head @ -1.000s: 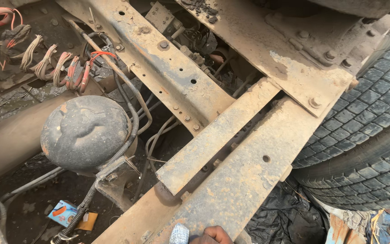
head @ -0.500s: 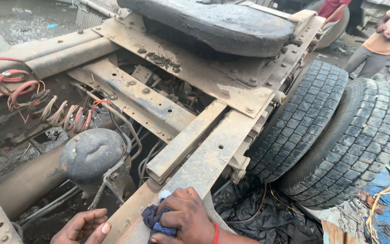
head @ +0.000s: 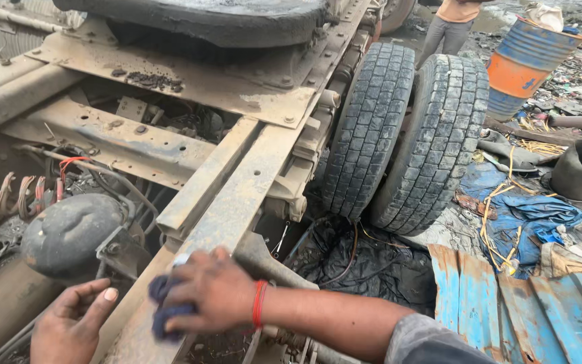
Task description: The person cleans a truck chassis by wiping the metal frame and an air tank with a cloth.
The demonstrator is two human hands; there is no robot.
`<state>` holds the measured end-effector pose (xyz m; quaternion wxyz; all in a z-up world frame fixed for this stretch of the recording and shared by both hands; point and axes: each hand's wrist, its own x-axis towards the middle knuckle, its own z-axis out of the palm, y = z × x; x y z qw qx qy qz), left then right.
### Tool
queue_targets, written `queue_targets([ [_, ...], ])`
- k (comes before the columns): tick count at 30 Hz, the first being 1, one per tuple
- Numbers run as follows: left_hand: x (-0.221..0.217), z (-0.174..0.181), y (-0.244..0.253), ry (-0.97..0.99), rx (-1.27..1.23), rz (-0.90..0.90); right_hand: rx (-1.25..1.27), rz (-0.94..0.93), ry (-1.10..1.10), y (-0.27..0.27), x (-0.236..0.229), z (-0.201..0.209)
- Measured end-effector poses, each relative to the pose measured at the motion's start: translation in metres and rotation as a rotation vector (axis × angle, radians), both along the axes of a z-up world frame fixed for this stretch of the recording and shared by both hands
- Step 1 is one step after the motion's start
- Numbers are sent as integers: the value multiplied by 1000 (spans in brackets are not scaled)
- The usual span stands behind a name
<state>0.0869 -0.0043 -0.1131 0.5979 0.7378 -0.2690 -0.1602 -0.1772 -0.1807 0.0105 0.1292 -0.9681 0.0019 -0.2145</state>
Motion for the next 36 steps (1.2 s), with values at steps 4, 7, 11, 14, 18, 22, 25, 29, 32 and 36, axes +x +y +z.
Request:
queue_targets([
  [4, -18, 31, 2, -10, 160, 18, 10, -307, 9, -25, 8, 8],
  [7, -33, 55, -10, -31, 129, -14, -61, -195, 17, 13, 0, -5],
  [11, -50, 73, -9, -125, 221, 15, -115, 220, -125, 67, -21, -23],
  [14, -56, 81, -12, -113, 234, 30, -29, 273, -44, 49, -18, -11],
  [18, -64, 84, -14, -132, 222, -2, 11, -78, 59, 9, 0, 16],
  [22, -62, 89, -19, -105, 159, 0, 20, -127, -37, 34, -3, 20],
  [25, -65, 90, -18, -161, 147, 11, 34, 67, -64, 68, -19, 10],
  [29, -72, 98, -20, -136, 82, -4, 100, 157, -40, 51, -21, 13],
  [32, -71, 108, -21, -92, 138, -1, 91, -110, 38, 15, -5, 22],
  [36, -77, 106, -25, -82, 190, -18, 69, -349, 45, 5, -1, 28],
])
